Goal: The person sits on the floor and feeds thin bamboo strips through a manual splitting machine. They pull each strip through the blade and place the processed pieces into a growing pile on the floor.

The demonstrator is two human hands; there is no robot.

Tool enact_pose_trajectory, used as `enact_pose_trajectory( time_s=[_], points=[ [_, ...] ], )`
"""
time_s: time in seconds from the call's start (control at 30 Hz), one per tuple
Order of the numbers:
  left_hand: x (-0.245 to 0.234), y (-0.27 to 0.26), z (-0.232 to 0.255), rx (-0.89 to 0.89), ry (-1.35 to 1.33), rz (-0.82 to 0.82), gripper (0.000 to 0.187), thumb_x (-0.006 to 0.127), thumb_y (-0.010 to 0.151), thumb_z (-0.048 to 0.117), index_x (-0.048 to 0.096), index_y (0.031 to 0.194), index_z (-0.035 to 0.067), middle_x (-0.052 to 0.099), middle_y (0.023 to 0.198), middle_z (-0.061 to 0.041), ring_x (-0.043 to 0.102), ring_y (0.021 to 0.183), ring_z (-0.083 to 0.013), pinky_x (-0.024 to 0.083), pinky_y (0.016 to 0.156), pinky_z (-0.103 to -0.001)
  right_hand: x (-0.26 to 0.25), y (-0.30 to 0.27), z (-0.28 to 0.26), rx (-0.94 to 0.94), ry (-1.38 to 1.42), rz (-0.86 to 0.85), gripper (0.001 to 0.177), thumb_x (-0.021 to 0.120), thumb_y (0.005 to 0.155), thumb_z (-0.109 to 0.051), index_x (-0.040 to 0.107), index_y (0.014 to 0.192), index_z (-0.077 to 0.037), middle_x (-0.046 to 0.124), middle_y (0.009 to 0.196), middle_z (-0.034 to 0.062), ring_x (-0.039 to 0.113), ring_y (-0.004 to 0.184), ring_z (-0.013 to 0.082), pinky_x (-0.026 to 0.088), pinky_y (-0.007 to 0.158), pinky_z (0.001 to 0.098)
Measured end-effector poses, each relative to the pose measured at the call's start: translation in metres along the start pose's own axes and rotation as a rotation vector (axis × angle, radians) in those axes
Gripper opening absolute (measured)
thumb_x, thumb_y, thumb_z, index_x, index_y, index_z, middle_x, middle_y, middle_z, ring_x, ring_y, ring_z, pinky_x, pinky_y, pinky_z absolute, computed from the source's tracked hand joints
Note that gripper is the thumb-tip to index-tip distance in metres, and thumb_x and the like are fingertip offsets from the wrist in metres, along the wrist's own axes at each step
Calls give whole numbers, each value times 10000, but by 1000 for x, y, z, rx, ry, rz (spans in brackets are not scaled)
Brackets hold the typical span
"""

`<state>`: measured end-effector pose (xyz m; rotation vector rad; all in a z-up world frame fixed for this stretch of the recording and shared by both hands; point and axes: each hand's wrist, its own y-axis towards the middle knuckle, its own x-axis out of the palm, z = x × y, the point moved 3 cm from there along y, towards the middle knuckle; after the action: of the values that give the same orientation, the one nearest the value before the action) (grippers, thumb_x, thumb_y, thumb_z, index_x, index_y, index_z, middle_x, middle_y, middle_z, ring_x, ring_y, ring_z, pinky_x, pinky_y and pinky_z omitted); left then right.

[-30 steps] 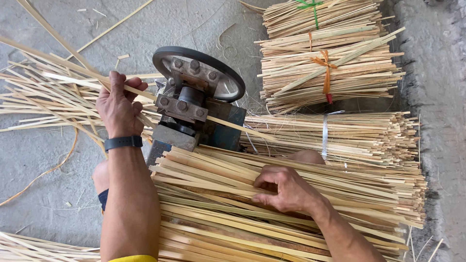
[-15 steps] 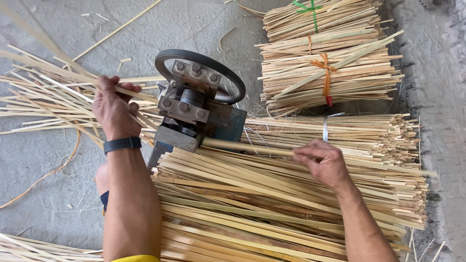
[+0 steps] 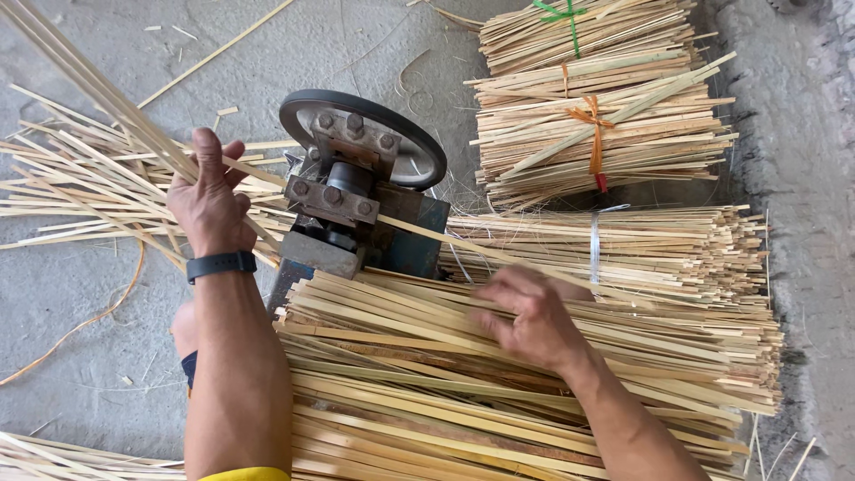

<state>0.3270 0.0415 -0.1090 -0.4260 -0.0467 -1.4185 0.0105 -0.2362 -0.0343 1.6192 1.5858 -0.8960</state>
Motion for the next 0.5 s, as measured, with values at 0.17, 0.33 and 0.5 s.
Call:
enact_pose_trajectory(
  time_s=[0.17, 0.33, 0.5],
  points=[
    [9, -8, 5, -54, -78, -102, 381, 745, 944, 427, 587, 1011, 86, 773, 898, -120, 784, 771, -197, 429, 421, -208, 17, -23, -7, 91, 266, -286, 229, 776, 868, -264, 768, 961, -55, 758, 929, 92, 730, 793, 193, 645, 694, 310],
    [12, -12, 5, -38, -78, -139, 315, 695, 1009, 387, 577, 1008, 94, 747, 859, -91, 780, 787, -206, 405, 425, -214, 16, -37, 19, 450, 289, -363, 187, 752, 862, -296, 798, 961, -145, 788, 816, 16, 701, 578, 168, 598, 484, 311],
    [9, -7, 0, -61, -112, -143, 297, 664, 1024, 382, 591, 1022, 93, 723, 830, -64, 776, 777, -199, 379, 417, -218, -28, -40, 60, 260, 262, 21, 116, 764, 851, -257, 828, 867, -161, 811, 825, 31, 745, 677, 126, 630, 552, 250]
  ],
)
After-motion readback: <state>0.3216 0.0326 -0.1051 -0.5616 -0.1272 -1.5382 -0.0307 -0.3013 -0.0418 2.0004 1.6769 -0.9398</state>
